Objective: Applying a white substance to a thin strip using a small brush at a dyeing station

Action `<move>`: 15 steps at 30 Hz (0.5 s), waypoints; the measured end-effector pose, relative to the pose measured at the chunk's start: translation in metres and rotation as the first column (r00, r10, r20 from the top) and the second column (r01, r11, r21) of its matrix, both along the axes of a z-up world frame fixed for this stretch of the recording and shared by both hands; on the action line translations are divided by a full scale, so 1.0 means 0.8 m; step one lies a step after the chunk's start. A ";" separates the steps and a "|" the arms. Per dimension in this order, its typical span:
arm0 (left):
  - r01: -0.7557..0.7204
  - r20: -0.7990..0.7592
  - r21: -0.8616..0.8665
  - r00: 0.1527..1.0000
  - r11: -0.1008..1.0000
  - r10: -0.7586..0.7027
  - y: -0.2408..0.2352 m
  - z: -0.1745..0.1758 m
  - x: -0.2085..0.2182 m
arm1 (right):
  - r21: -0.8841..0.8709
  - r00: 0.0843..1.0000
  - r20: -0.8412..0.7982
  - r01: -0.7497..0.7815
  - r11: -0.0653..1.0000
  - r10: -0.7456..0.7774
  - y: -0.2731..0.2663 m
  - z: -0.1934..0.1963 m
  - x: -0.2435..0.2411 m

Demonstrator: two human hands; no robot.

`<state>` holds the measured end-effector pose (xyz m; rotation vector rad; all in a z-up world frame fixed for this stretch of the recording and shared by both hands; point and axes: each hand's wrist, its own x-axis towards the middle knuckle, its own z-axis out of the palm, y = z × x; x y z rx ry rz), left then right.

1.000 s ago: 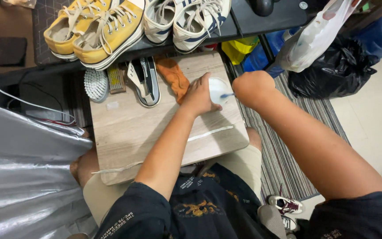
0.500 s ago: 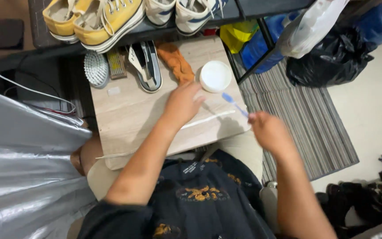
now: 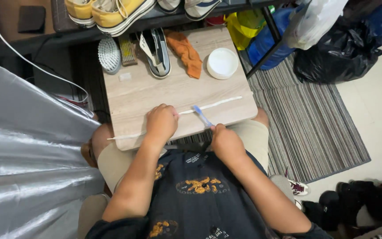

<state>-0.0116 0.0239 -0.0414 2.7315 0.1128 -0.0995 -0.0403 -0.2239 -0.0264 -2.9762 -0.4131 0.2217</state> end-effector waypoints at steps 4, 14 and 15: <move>-0.013 -0.030 -0.005 0.999 1.000 0.013 0.001 -0.010 0.006 | -0.399 0.850 0.314 -0.286 0.871 0.423 -0.053 -0.043 0.013; -0.024 -0.066 0.015 0.997 1.000 0.025 -0.006 0.025 -0.002 | -0.109 0.984 0.146 0.122 0.986 -0.106 -0.073 0.005 0.040; -0.031 -0.076 0.016 0.997 0.999 0.032 -0.007 0.027 -0.001 | -0.159 0.948 0.319 0.047 0.986 0.006 -0.071 0.004 0.038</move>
